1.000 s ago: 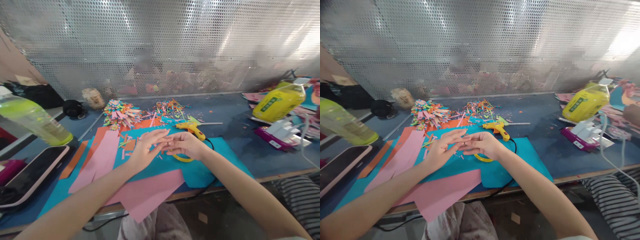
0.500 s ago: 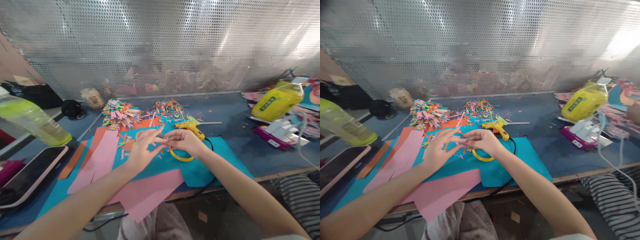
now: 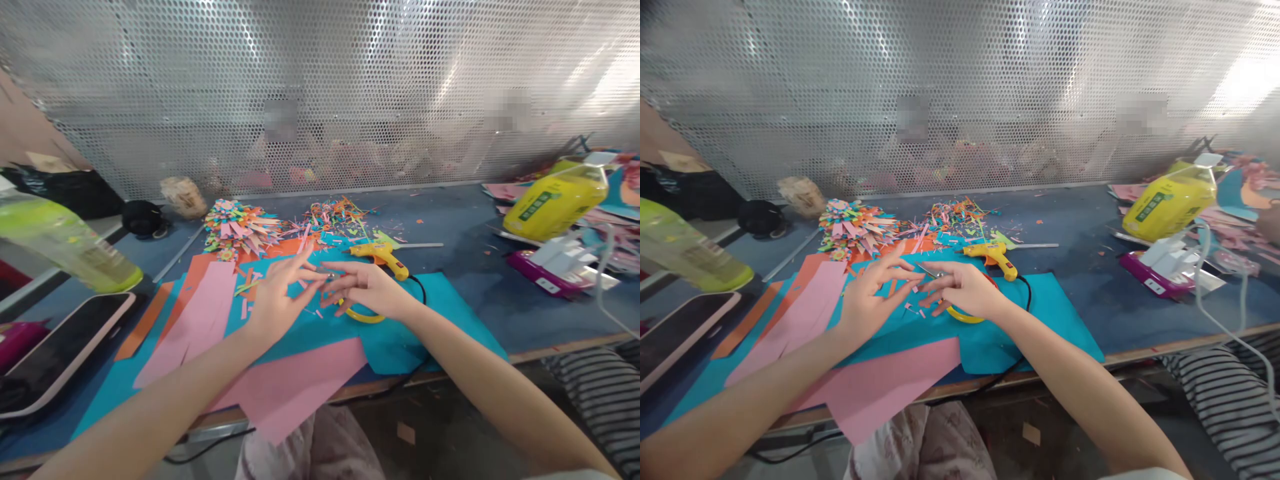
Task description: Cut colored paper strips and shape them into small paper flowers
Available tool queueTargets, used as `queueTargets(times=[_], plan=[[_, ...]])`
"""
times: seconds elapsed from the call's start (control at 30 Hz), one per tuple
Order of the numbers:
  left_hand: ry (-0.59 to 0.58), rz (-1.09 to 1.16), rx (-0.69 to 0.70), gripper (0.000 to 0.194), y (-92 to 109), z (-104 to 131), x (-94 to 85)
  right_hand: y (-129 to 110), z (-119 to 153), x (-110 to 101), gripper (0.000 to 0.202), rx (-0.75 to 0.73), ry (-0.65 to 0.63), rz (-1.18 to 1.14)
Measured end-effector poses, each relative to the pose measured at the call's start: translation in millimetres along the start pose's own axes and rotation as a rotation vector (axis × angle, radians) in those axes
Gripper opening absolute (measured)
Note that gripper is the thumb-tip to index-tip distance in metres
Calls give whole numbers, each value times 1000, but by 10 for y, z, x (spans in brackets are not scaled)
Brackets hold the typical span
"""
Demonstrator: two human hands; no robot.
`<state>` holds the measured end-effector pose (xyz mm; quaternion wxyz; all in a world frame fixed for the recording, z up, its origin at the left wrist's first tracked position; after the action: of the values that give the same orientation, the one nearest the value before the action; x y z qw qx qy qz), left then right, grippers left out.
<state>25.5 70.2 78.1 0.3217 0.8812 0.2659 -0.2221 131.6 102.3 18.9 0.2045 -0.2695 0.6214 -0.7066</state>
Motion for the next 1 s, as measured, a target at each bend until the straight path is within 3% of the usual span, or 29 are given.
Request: queueTargets(times=[0.1, 0.27, 0.5, 0.67, 0.77, 0.9, 1.0], plan=[[-3, 97, -73, 52, -71, -1, 6, 18, -12, 8, 64, 2, -9, -25], [-36, 132, -62, 57, -65, 11, 48, -32, -2, 24, 56, -5, -14, -59], [-69, -17, 42, 30, 79, 9, 78, -56, -7, -18, 47, -23, 33, -4], [-76, -48, 117, 59, 170, 13, 119, -61, -29, -51, 40, -57, 68, 56], [-103, -59, 127, 65, 178, 17, 151, -92, -21, -158, 33, -84, 143, 90], [-76, 6, 18, 70, -20, 9, 132, -288, 52, -354, 19, -215, 278, 259], [-212, 42, -96, 69, -256, 46, 319, -474, 149, -411, 11, -310, 327, 412]])
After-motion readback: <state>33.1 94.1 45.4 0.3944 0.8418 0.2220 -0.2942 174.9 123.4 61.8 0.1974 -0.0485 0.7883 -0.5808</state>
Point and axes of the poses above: each hand's wrist, its own z-axis away from the middle knuckle, its own x-axis out of the palm, y = z × x, the point moved 10 cm from there along -z, towards the middle knuckle, and after that the axes turned 4 degrees about x, right-handed, at the moved point
